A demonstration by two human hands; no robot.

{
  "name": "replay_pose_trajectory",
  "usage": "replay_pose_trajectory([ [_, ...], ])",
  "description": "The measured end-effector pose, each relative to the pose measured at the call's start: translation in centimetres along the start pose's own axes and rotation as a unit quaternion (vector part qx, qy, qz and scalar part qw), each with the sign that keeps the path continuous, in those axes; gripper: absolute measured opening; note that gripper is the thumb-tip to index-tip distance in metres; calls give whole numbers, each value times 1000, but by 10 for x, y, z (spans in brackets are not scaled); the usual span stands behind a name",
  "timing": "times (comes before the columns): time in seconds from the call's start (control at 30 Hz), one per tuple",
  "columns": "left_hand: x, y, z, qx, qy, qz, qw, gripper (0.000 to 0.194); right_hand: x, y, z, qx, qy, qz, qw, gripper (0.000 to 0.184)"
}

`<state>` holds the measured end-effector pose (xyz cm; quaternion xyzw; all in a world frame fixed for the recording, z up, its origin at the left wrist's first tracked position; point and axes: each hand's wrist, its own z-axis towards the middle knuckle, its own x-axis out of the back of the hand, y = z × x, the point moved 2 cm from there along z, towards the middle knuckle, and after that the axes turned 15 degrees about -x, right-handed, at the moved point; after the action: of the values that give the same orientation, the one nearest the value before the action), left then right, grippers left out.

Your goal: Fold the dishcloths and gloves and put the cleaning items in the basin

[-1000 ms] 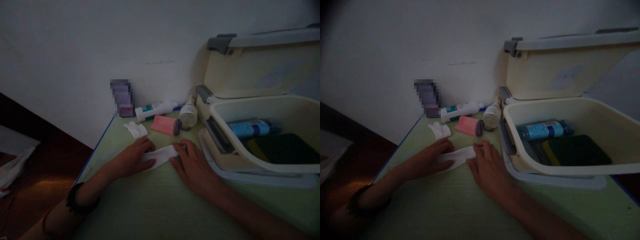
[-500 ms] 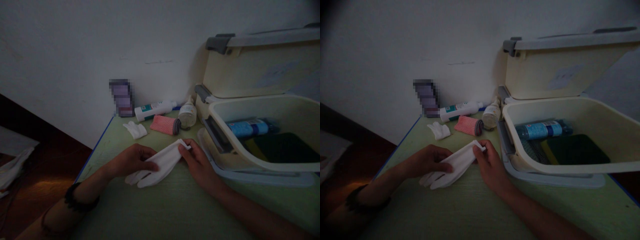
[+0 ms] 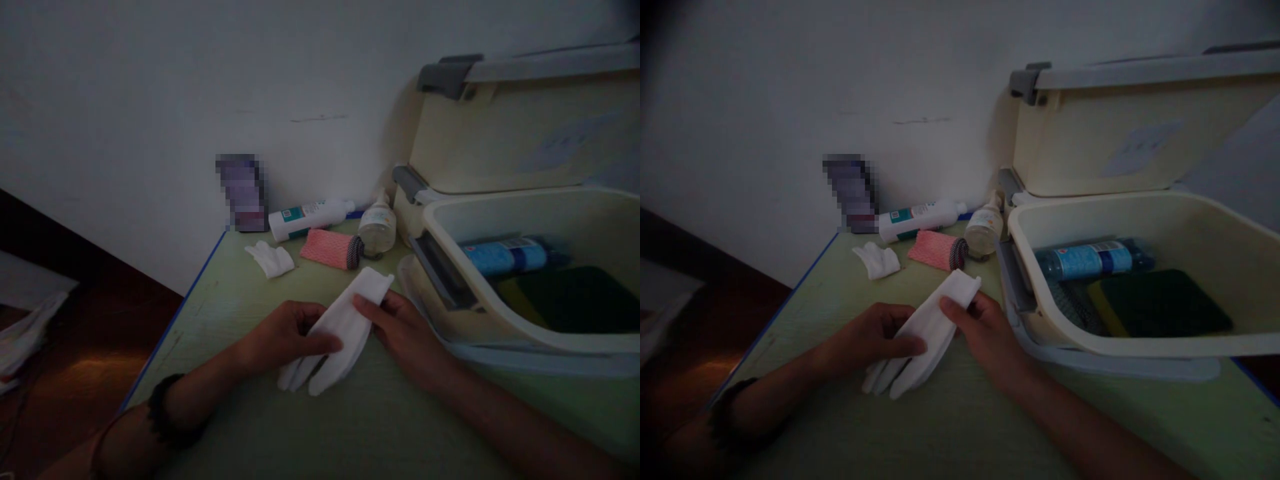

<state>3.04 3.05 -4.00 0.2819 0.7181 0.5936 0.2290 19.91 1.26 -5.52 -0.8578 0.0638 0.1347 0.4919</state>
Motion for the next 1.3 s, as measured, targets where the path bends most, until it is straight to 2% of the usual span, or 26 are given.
replay_pose_trajectory([
  [0.1, -1, -1, -1, 34, -72, -44, 996, 18, -2, 3, 0, 21, 37, 40, 998, 24],
  [0.2, 1, -1, -1, 43, -100, -60, 992, 15, -2, 4, 0, 34, 55, 55, 996, 23],
  [0.37, 8, 5, -4, 34, -185, -29, 982, 13, 1, 7, 1, 38, 66, 73, 994, 25],
  [0.5, 13, 10, -8, 43, -263, -10, 964, 20, 3, 7, 4, 37, 64, 87, 993, 24],
  [0.6, 15, 13, -9, 45, -293, -14, 955, 26, 4, 7, 6, 32, 61, 94, 993, 24],
  [0.87, 15, 12, -10, 2, -299, -67, 952, 48, 4, 3, 5, 16, 64, 113, 991, 25],
  [1.0, 17, 6, -9, -16, -290, -69, 954, 42, 3, 2, 4, 10, 56, 126, 990, 24],
  [1.3, 13, 6, -8, 8, -276, -56, 959, 29, 4, 3, 3, -10, 56, 140, 988, 23],
])
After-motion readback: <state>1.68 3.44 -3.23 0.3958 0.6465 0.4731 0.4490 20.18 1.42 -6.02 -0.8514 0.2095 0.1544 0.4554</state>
